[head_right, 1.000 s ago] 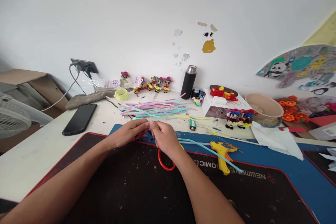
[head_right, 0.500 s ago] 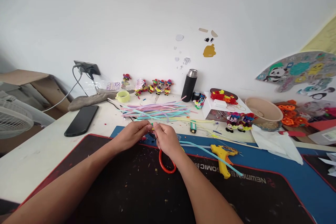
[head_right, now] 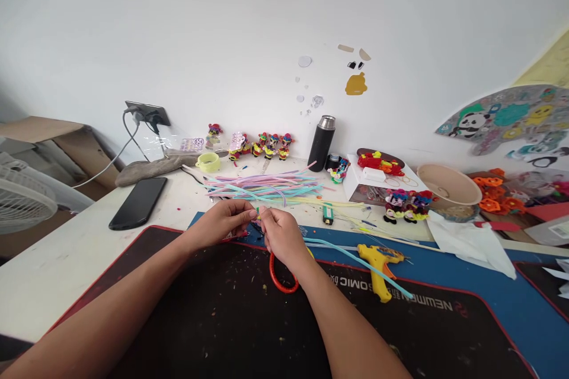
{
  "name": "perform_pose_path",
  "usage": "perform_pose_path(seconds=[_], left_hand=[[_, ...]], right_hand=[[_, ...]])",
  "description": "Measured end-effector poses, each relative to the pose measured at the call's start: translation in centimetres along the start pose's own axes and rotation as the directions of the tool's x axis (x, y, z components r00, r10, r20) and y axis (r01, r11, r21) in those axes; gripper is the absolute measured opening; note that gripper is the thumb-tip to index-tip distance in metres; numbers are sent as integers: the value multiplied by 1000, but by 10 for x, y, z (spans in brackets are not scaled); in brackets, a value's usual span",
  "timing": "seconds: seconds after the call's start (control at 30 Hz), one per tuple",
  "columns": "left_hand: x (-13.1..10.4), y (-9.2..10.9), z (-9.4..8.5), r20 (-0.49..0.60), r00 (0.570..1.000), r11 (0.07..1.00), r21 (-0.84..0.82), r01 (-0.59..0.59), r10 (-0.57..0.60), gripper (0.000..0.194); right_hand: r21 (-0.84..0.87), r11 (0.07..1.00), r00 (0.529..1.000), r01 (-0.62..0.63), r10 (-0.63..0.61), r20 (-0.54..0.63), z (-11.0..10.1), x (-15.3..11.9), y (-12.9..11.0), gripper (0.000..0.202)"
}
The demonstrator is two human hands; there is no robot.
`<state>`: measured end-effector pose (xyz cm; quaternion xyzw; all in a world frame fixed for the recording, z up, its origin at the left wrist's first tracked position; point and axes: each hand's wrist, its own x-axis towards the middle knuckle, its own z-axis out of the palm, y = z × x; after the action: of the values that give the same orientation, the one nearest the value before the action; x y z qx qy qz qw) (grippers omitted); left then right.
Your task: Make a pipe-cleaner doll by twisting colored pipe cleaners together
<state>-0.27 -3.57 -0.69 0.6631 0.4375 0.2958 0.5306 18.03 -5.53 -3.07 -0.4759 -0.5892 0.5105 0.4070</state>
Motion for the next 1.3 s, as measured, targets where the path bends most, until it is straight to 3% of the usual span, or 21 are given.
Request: perform_pose_path(seconds=[0.37,0.53,0.7,1.03,1.3], left_hand=[[2,-3,2,63,998,973,-228,39,-25,42],[1,-1,6,37,997,951,-300,70,-62,42],[2,-1,6,2,1000,968,-252,11,-11,43],[2,0,2,56,998,974,-219,49,-38,47],[4,-1,4,-57,998,992,-120,33,-40,49]], right_hand=[[42,999,1000,9,-10,21,1,0,3,53],[62,998,999,5,-7,31,2,-1,2,52],[81,997,1000,-13,11,25,1,-1,-1,50],[41,999,998,-32,30,55,1,-1,4,51],[44,998,999,-33,32,27,0,-1,1,49]])
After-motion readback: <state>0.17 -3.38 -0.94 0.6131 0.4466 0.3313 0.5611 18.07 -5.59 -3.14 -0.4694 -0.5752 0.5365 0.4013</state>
